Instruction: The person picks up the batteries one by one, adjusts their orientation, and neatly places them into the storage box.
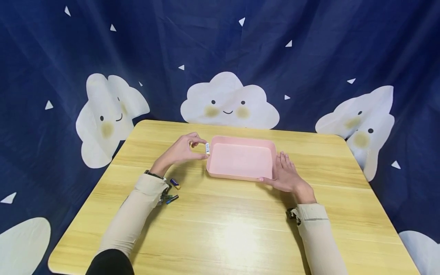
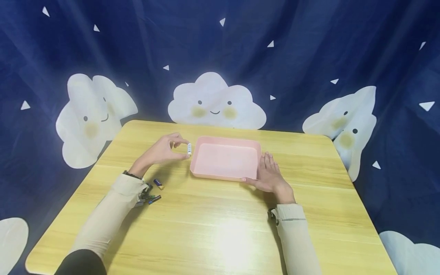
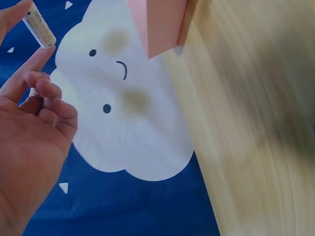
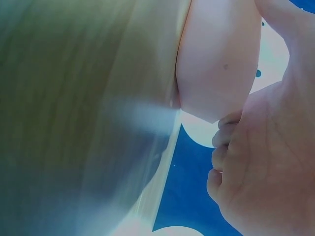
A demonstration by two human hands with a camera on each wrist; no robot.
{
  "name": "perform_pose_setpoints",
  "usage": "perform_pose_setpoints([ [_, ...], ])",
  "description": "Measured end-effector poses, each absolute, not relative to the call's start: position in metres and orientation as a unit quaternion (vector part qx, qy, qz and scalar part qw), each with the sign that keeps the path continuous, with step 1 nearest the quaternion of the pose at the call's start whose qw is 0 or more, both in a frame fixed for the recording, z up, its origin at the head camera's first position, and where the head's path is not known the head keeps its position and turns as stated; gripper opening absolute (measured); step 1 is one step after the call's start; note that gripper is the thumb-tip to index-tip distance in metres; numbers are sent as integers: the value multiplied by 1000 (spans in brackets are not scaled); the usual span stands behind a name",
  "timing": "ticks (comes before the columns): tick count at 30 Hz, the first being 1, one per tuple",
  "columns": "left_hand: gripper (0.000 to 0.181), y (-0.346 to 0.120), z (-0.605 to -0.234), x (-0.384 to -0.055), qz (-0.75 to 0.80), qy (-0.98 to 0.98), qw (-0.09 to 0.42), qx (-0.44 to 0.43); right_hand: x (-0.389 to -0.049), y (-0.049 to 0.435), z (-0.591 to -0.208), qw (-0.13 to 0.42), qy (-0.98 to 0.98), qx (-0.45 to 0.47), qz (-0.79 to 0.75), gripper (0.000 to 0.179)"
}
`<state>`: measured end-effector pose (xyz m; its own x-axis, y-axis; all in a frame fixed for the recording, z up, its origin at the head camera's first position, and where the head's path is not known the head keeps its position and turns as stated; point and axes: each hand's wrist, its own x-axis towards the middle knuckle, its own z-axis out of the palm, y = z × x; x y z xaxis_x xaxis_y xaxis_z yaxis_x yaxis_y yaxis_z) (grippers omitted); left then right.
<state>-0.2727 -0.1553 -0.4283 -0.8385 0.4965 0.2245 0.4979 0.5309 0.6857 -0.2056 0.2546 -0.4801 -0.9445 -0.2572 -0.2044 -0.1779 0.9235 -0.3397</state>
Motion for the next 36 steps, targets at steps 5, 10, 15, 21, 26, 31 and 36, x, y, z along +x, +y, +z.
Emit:
perform_pose_setpoints([
  [5, 48, -146, -433, -283, -402, -870, -17, -287, -206, 255, -479, 120, 971, -114, -170, 128],
  [10, 50, -142, -436, -288, -391, -875, -33, -282, -207, 254, -477, 124, 971, -114, -170, 129],
  [15, 50, -139, -441, -296, -376, -884, -36, -277, -206, 254, -476, 121, 971, -112, -172, 129],
  [21, 54, -136, -447, -304, -387, -876, -59, -281, -206, 255, -476, 120, 972, -111, -172, 129],
  [26, 57, -132, -454, -307, -388, -878, -85, -267, -205, 255, -477, 119, 971, -114, -174, 129],
  [31, 56, -130, -460, -310, -369, -889, -95, -254, -205, 255, -477, 117, 971, -116, -172, 129],
  [36, 55, -127, -462, -311, -361, -894, -102, -245, -205, 256, -477, 116, 972, -114, -171, 128],
])
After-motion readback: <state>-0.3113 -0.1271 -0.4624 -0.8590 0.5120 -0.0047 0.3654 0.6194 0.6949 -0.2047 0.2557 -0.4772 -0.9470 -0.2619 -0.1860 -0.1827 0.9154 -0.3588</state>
